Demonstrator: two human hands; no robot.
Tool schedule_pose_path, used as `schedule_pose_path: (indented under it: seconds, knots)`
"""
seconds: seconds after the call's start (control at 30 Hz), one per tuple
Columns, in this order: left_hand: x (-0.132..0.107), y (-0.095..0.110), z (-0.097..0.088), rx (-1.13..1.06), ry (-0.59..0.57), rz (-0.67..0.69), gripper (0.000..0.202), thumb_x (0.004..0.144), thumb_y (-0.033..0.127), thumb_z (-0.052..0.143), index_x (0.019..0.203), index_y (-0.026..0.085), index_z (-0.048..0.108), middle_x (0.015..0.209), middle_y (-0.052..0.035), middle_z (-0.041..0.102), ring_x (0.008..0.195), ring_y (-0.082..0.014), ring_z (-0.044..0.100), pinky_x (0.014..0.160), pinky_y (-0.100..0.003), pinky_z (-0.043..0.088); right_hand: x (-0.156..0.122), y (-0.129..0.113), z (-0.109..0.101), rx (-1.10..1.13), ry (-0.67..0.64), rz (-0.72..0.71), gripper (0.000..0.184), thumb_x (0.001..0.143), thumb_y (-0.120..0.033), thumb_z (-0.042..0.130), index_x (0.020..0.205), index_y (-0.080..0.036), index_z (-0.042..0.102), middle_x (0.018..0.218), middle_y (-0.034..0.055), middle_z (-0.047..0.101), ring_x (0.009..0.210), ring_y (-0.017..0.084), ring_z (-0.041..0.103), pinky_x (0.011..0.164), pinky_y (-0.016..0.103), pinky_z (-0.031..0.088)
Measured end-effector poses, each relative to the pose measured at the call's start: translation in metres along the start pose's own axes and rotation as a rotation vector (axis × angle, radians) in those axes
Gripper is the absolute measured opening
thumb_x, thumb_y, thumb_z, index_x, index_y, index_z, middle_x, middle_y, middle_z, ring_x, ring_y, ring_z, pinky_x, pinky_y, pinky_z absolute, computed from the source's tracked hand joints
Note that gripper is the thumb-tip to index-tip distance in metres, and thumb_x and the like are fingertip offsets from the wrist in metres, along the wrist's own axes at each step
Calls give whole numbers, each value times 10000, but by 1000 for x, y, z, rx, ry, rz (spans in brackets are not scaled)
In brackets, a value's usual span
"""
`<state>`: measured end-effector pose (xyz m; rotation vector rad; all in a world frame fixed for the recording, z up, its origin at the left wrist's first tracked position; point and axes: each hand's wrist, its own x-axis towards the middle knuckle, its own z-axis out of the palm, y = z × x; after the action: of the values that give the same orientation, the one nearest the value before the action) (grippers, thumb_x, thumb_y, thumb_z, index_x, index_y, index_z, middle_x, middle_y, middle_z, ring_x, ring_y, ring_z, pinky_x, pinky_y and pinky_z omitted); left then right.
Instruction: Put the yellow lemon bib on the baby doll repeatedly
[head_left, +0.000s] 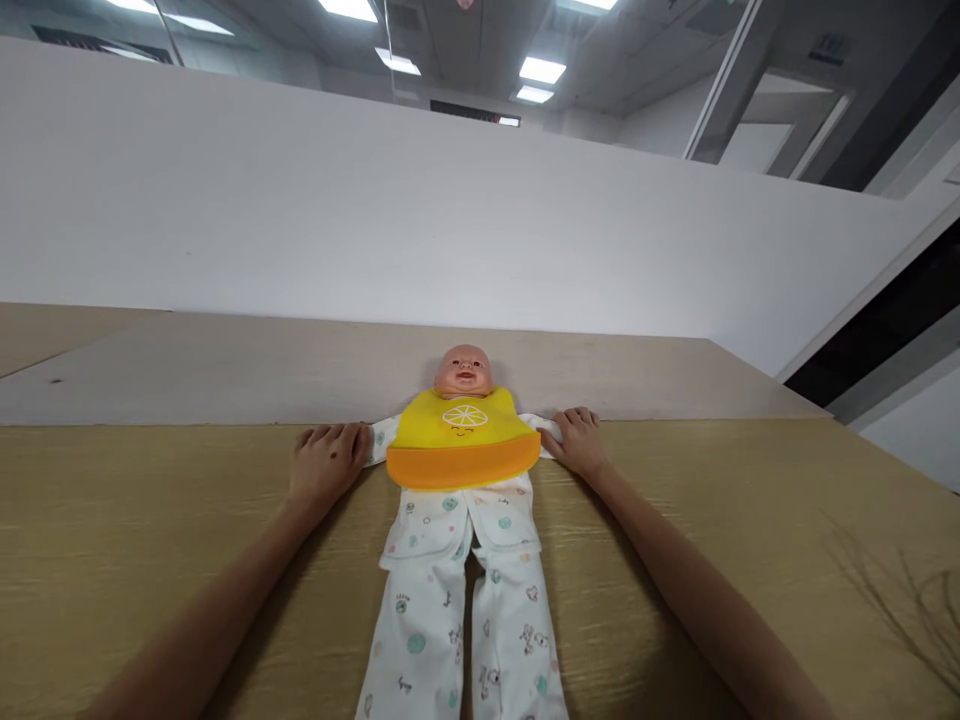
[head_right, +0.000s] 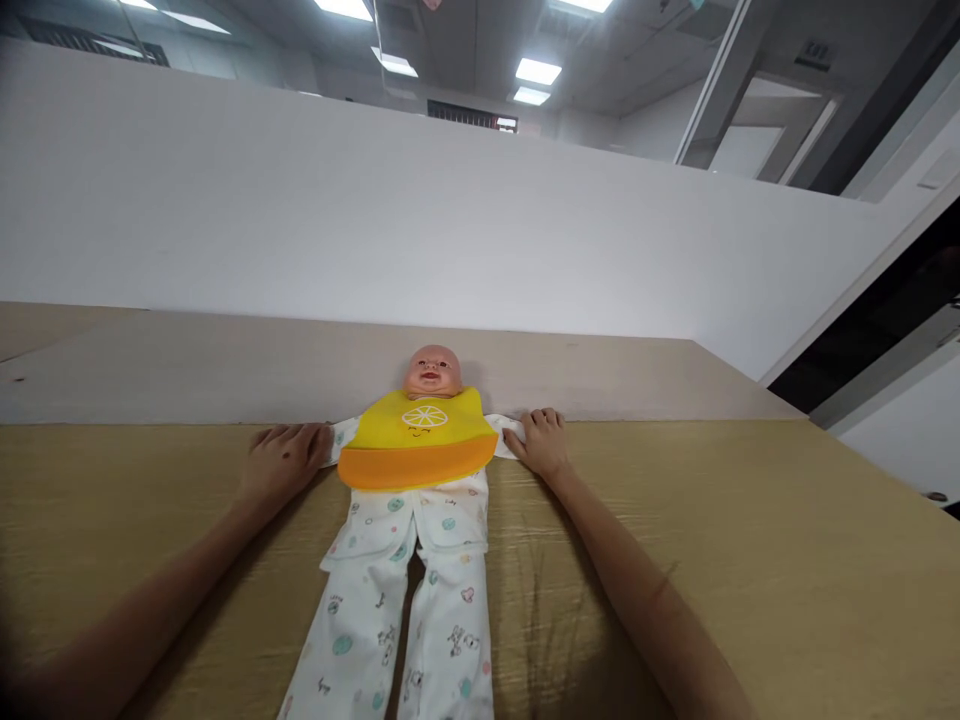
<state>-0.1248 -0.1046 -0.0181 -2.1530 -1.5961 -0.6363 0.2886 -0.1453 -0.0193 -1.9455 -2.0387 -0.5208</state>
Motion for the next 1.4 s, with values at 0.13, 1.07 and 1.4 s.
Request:
schedule_pose_path:
  seconds: [0.13, 1.07, 1.4]
  knots:
    - [-4, 1, 7, -66, 78, 73, 318, 957, 293, 389, 957, 142, 669, 987, -134, 728, 905, -287, 659, 795, -383, 469, -2, -8, 3, -20, 129, -45, 334, 945, -407, 495, 985, -144, 697, 1042, 102, 647, 1045, 263, 468, 937, 381, 287]
    - [-10, -61, 0, -174, -244, -513, 343, 909, 263, 400, 1131, 137, 628, 1110, -135, 700, 1008, -262, 637, 817, -331, 457, 2, 62, 22, 714, 164, 461, 446, 768, -484, 406, 907, -134, 646, 857, 125, 683, 769, 197, 601, 748, 304, 452]
    - [-13, -48, -10, -44, -268, -478, 387, 956, 275, 316, 1125, 157, 644, 1124, -147, 693, 948, -296, 648, 757, -375, 456, 4, 69, 30, 784, 88, 507, 346, 697, -411, 493, 852, -143, 648, 875, 117, 694, 778, 199, 603, 779, 332, 456]
